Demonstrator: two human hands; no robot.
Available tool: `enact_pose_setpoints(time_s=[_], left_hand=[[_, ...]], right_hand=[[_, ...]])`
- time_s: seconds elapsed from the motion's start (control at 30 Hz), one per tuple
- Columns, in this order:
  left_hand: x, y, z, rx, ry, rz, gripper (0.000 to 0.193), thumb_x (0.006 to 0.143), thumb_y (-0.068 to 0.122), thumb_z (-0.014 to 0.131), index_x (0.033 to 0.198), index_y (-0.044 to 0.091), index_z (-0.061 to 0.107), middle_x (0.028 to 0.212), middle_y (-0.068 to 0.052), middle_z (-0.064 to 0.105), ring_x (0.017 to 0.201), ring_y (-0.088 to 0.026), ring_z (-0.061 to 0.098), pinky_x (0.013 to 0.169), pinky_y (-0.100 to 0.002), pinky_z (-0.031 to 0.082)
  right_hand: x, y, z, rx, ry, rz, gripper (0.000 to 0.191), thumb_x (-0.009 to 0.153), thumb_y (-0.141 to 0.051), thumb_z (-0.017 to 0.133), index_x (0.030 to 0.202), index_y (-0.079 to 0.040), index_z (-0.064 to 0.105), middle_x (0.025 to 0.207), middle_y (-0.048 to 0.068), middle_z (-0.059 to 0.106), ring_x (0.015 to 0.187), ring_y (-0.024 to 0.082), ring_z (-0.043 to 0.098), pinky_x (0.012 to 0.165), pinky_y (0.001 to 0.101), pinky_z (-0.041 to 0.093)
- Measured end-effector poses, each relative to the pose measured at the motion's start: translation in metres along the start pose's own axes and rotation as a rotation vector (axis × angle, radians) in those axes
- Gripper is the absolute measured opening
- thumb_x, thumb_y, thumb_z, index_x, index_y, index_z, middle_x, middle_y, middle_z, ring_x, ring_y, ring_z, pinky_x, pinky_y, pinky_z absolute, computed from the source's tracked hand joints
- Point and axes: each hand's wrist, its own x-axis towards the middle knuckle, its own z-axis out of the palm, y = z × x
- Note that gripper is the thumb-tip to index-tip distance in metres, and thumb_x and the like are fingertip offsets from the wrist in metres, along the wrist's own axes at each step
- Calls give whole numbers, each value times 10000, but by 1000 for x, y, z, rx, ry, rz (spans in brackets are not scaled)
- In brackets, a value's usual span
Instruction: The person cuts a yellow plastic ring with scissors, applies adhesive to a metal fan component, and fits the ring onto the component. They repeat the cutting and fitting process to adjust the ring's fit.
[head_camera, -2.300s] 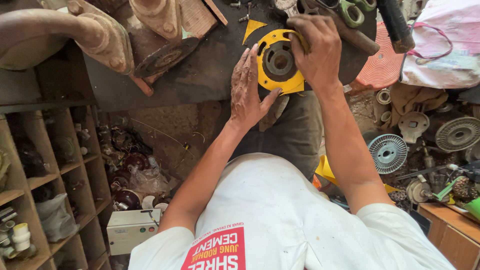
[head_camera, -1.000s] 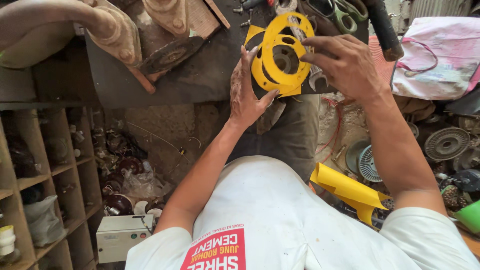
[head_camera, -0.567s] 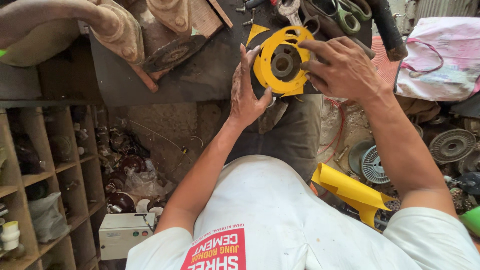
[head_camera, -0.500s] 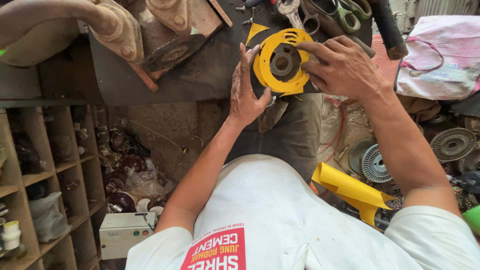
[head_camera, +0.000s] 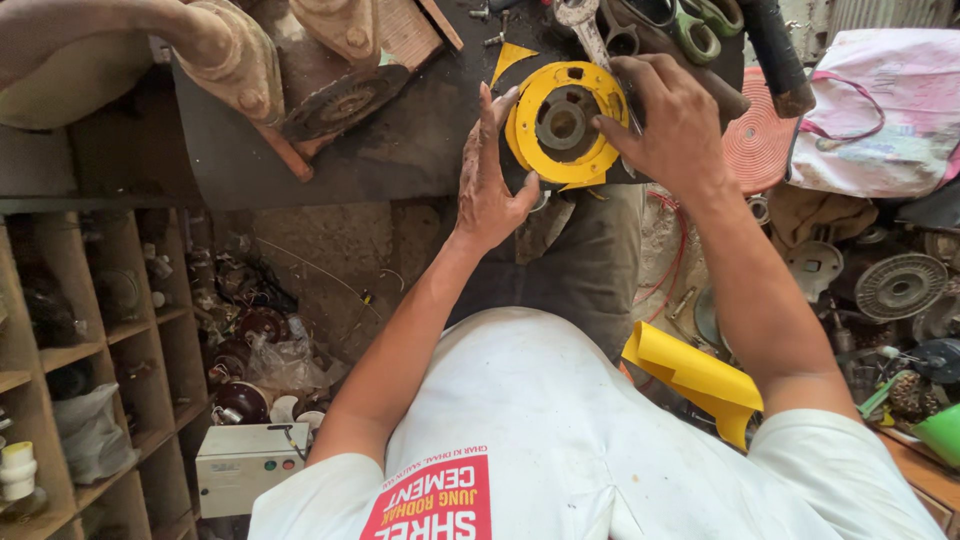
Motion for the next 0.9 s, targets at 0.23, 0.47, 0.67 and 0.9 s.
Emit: enact_pose_setpoints(time_s=[0.23,0.47,0.67,0.9], left_hand=[[0,0,-2,-6,-13,7,1166,842,-4,756,1670,78,-61,1649,-187,404,1551,-365,401,1321,-483,285],[0,0,-1,-18,-10,4,1163,846,2,767,1669,78,-52,1640,-192,405,1548,-379,393,1314,-488,291],[1,1,-1,-19,-4,0,1149,841,14,743,1675,78,-46,1642,-186,415,1548,-368,401,1321,-480,294],[3,3,1,-95,27,-33,1130,861,70,741,1688,113,-28,1624,-172,444,1521,-339,451,1320,-461,307]], right_hand=[[4,-8,8,26,39,115,491,907,-137,844,1346,-43,643,1143,147,690,1015,340,698,872,420,568],[5,-8,7,61,104,101,395,919,-76,810,1291,-35,681,1172,154,692,1026,333,711,883,418,576],[6,1,11,89,132,119,338,934,-34,759,1268,-26,713,1179,160,706,1018,319,723,906,397,587],[11,16,2,40,202,90,329,918,23,707,1239,-39,739,1214,139,725,1074,300,731,973,386,590]])
